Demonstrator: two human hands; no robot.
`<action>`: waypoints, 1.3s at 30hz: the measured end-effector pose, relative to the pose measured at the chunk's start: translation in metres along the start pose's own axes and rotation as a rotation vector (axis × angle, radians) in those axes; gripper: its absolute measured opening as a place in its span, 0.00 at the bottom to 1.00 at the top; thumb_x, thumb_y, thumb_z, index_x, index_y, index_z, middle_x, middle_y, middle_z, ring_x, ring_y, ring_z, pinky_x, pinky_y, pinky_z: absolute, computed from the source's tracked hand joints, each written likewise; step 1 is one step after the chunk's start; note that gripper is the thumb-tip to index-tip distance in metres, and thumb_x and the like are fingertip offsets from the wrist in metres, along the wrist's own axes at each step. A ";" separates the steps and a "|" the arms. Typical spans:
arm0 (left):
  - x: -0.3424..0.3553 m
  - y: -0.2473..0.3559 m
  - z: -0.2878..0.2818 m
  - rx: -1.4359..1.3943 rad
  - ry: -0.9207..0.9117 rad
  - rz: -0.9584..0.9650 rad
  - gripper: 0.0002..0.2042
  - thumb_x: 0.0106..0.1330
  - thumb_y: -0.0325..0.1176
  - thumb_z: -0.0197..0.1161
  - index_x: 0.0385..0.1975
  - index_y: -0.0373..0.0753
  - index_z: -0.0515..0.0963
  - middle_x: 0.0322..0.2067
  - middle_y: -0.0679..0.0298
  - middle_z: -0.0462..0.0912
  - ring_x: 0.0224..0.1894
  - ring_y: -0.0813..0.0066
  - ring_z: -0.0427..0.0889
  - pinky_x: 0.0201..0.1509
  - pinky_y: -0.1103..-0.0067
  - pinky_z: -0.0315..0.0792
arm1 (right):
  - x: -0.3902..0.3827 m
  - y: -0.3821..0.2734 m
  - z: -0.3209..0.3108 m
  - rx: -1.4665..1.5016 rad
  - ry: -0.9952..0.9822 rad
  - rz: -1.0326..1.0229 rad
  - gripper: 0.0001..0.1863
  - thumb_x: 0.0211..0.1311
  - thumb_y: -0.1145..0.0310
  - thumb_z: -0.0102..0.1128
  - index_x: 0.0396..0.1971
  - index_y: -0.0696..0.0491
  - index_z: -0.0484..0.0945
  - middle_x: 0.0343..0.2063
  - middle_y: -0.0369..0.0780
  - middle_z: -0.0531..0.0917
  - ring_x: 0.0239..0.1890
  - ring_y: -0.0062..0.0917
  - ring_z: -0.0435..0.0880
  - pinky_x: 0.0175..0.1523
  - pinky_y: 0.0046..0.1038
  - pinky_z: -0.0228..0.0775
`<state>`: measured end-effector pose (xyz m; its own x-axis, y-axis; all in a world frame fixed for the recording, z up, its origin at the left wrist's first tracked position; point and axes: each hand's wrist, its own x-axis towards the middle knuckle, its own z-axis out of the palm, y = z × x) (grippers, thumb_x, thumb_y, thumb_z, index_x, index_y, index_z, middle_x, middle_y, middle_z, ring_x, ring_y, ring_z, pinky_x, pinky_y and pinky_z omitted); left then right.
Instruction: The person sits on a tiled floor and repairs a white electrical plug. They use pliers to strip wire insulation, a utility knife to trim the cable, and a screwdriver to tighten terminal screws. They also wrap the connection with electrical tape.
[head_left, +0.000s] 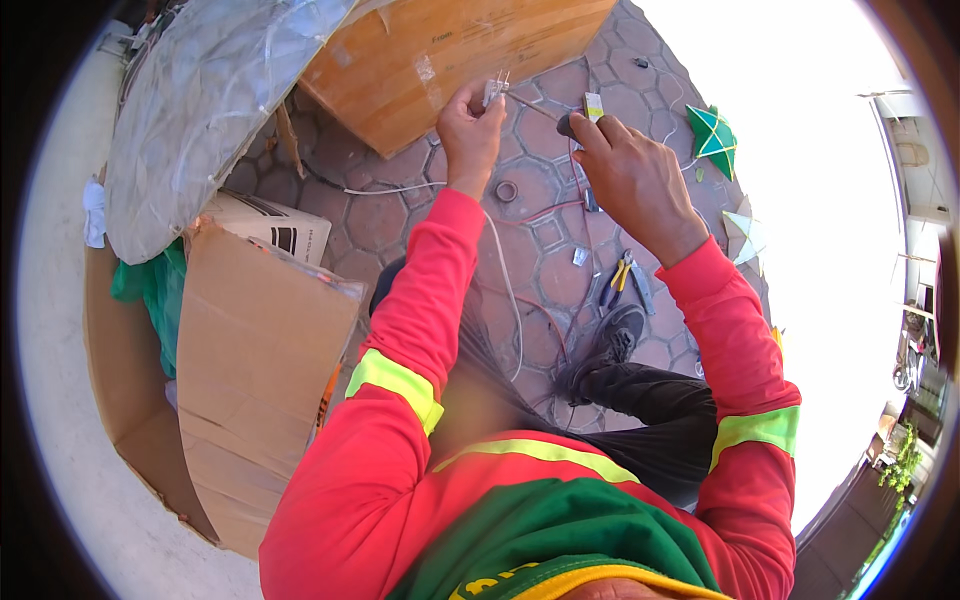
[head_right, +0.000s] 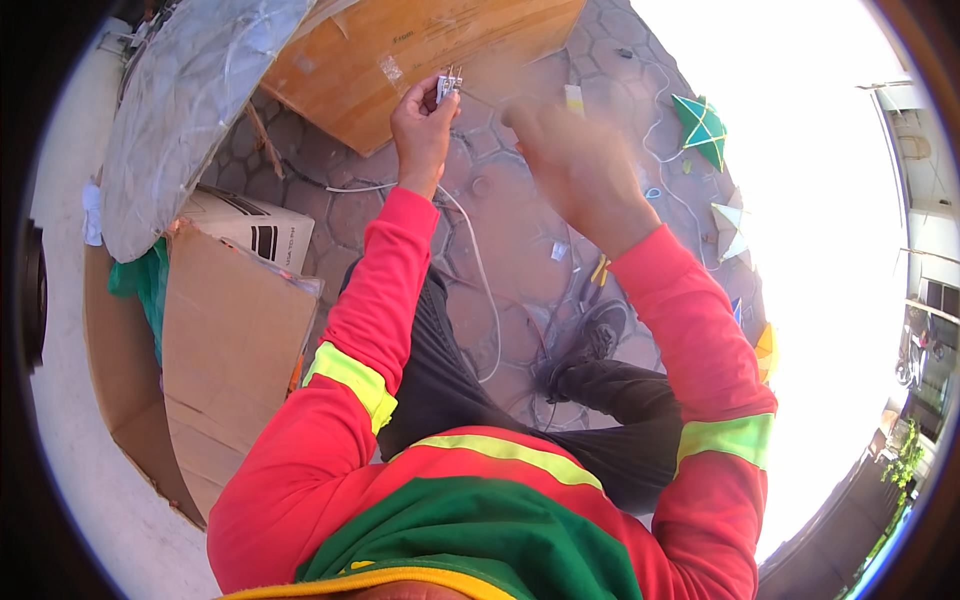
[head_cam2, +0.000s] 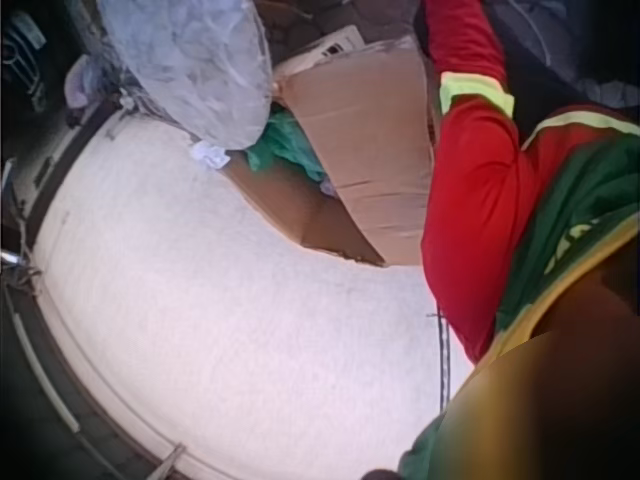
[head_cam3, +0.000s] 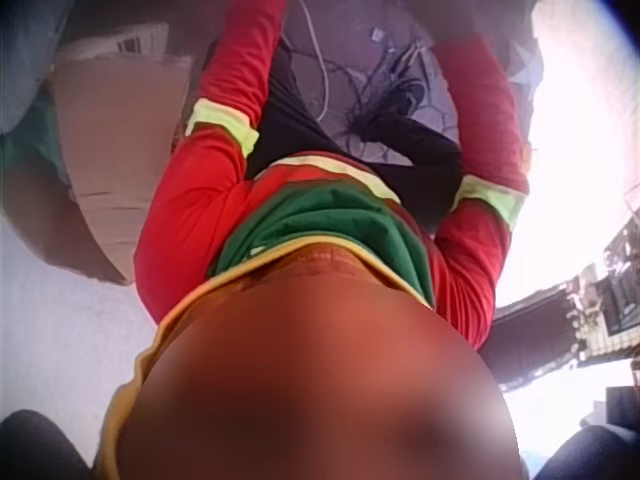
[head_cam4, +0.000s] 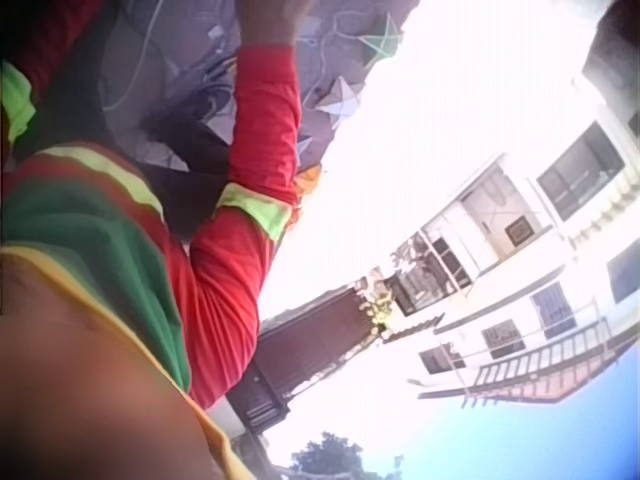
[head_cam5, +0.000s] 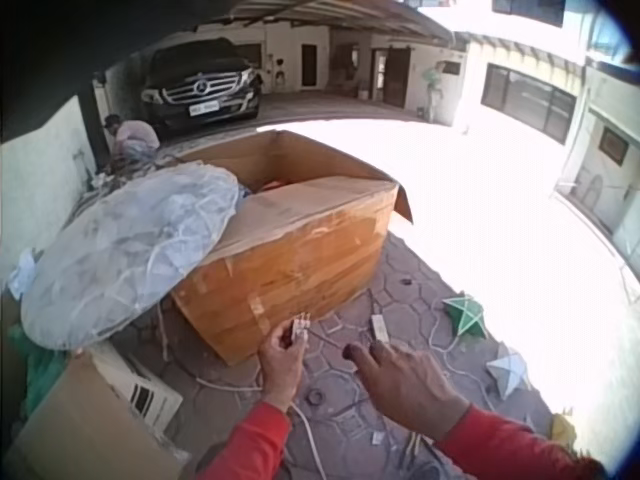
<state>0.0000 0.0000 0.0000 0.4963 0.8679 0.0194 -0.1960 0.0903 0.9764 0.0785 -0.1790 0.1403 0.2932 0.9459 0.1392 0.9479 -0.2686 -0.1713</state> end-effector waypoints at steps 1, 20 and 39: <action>-0.001 -0.001 0.000 -0.002 0.006 0.006 0.16 0.64 0.21 0.64 0.51 0.29 0.77 0.41 0.64 0.83 0.38 0.84 0.81 0.39 0.85 0.78 | 0.000 -0.002 0.003 0.020 0.043 -0.006 0.17 0.61 0.71 0.60 0.51 0.48 0.74 0.42 0.39 0.85 0.42 0.36 0.84 0.44 0.35 0.76; 0.003 -0.013 -0.003 0.103 0.007 0.108 0.13 0.63 0.20 0.64 0.48 0.32 0.80 0.37 0.68 0.83 0.34 0.86 0.79 0.37 0.85 0.78 | -0.004 -0.002 0.018 0.100 0.097 0.037 0.12 0.59 0.75 0.60 0.44 0.51 0.79 0.43 0.40 0.84 0.42 0.40 0.83 0.46 0.37 0.75; -0.008 -0.019 -0.002 0.069 -0.203 -0.010 0.14 0.64 0.22 0.65 0.50 0.32 0.78 0.40 0.62 0.84 0.37 0.77 0.85 0.43 0.83 0.79 | -0.160 0.012 0.251 0.495 -0.151 0.603 0.21 0.67 0.62 0.58 0.57 0.53 0.73 0.46 0.51 0.81 0.50 0.49 0.80 0.54 0.43 0.71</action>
<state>-0.0019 -0.0080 -0.0189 0.6596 0.7502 0.0455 -0.1355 0.0591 0.9890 0.0116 -0.2875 -0.1290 0.6845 0.6870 -0.2438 0.4547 -0.6638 -0.5938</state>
